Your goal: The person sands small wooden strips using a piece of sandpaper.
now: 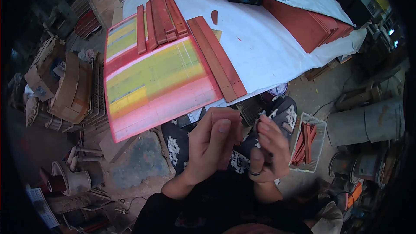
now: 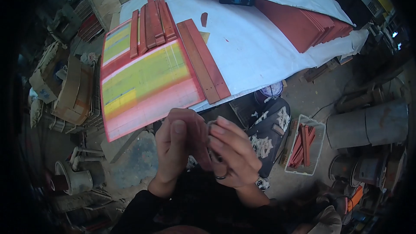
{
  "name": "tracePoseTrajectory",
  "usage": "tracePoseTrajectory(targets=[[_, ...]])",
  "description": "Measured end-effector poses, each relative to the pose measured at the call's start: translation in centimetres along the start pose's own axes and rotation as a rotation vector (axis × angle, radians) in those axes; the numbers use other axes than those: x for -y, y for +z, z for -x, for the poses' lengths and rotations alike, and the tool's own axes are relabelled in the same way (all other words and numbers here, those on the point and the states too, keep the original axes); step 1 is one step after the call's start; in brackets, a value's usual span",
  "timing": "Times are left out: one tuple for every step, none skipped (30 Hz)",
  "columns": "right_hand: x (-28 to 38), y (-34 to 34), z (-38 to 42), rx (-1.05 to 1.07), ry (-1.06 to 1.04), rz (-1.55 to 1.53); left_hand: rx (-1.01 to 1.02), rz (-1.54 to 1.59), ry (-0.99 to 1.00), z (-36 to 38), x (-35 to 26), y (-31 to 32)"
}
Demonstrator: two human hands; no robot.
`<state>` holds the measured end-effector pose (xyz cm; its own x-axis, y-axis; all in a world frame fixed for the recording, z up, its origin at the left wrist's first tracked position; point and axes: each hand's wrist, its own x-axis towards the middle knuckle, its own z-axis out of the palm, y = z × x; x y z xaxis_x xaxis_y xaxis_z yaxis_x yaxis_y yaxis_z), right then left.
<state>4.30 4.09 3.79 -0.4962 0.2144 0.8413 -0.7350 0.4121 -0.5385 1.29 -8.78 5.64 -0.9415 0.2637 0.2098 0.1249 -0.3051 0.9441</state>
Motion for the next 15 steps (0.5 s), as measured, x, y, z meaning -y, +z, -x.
tracePoseTrajectory(targets=[[0.2, -0.1, -0.2, 0.037, 0.003, 0.034, 0.001, -0.062, 0.033, 0.0, -0.1, 0.1], [0.2, 0.1, -0.3, 0.048, -0.016, 0.059, 0.001, -0.124, 0.066, 0.0, -0.1, 0.3], [0.1, 0.3, -0.5, 0.058, -0.034, 0.083, 0.002, -0.164, 0.059, 0.0, -0.5, 0.4], [0.1, 0.4, -0.6, 0.069, -0.054, 0.107, 0.003, -0.205, 0.053, 0.0, -0.6, 0.5], [0.0, 0.5, -0.5, 0.067, -0.042, 0.108, 0.006, -0.250, 0.100, 0.0, -0.4, 0.5], [-0.3, 0.7, -0.2, 0.064, -0.028, 0.109, 0.008, -0.296, 0.146, -0.1, 0.0, 0.6], [-0.6, 0.8, 0.1, 0.062, -0.014, 0.110, 0.009, -0.341, 0.192, -0.1, 0.5, 0.5], [-0.8, 0.9, 0.3, 0.069, -0.009, 0.115, 0.026, -0.318, 0.181, -0.1, 0.8, 0.4], [-1.0, 1.0, 0.6, 0.078, -0.003, 0.119, 0.041, -0.295, 0.169, 0.0, 1.2, 0.3], [-1.2, 1.0, 0.8, 0.087, 0.004, 0.123, 0.056, -0.271, 0.157, 0.1, 1.5, 0.2], [-1.3, 1.0, 0.8, 0.097, 0.013, 0.115, 0.075, -0.271, 0.169, 0.0, 1.7, 0.1], [-1.4, 1.0, 0.8, 0.106, 0.020, 0.107, 0.095, -0.271, 0.183, -0.1, 1.8, 0.1], [-1.5, 0.9, 0.8, 0.112, 0.026, 0.101, 0.117, -0.271, 0.198, -0.2, 2.0, 0.1], [-1.6, 0.8, 0.8, 0.118, 0.046, 0.078, 0.106, -0.254, 0.195, -0.2, 2.4, 0.1], [-1.8, 0.7, 0.8, 0.123, 0.064, 0.056, 0.094, -0.236, 0.193, -0.2, 2.9, 0.1]])
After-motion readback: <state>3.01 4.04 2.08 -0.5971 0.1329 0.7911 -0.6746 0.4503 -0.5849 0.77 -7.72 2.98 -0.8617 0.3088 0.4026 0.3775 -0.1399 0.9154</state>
